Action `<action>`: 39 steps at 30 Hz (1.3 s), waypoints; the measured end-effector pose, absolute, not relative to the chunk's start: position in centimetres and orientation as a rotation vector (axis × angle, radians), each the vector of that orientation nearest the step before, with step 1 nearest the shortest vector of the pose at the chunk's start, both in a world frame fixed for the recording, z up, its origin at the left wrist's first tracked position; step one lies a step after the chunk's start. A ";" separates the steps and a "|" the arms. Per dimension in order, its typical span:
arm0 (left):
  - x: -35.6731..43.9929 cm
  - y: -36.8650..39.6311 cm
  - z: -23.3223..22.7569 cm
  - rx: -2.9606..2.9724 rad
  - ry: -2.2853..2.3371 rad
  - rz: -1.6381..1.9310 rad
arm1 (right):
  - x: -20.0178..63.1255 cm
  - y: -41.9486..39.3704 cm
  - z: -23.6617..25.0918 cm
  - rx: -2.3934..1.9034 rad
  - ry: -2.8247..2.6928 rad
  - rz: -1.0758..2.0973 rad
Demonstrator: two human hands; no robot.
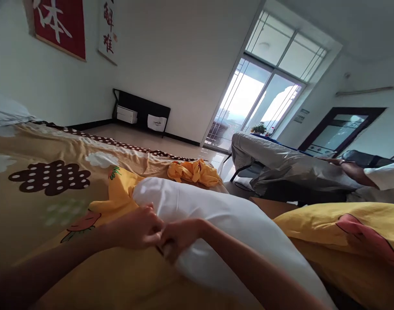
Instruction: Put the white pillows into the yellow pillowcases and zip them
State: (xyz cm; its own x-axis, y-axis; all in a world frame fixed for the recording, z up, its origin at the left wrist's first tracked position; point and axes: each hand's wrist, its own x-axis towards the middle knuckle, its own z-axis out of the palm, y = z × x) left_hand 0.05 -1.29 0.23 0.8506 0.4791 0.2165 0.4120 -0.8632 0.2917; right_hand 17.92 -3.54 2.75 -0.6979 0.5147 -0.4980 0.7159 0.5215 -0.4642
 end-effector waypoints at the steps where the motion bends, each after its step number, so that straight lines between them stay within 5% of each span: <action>1: -0.3 -0.6 -0.3 2.798 0.706 0.422 | 18.7 -3.8 3.9 0.947 2.421 -1.115; 4: -1.0 0.9 -2.4 2.781 0.800 0.394 | 21.1 -1.7 6.6 1.064 2.444 -1.449; 10: -0.1 -0.5 -5.4 2.886 0.774 0.292 | 21.0 9.1 2.8 1.988 2.800 -0.405; 17: -2.0 3.2 -3.8 2.805 0.899 0.355 | 19.4 10.4 -4.1 1.870 2.745 -0.327; 31: -1.9 10.0 -2.2 2.763 1.686 0.438 | 18.1 4.1 -1.9 1.637 2.725 0.228; 39: 1.9 9.3 1.5 2.642 1.640 0.730 | 16.0 2.2 0.8 1.607 2.709 0.334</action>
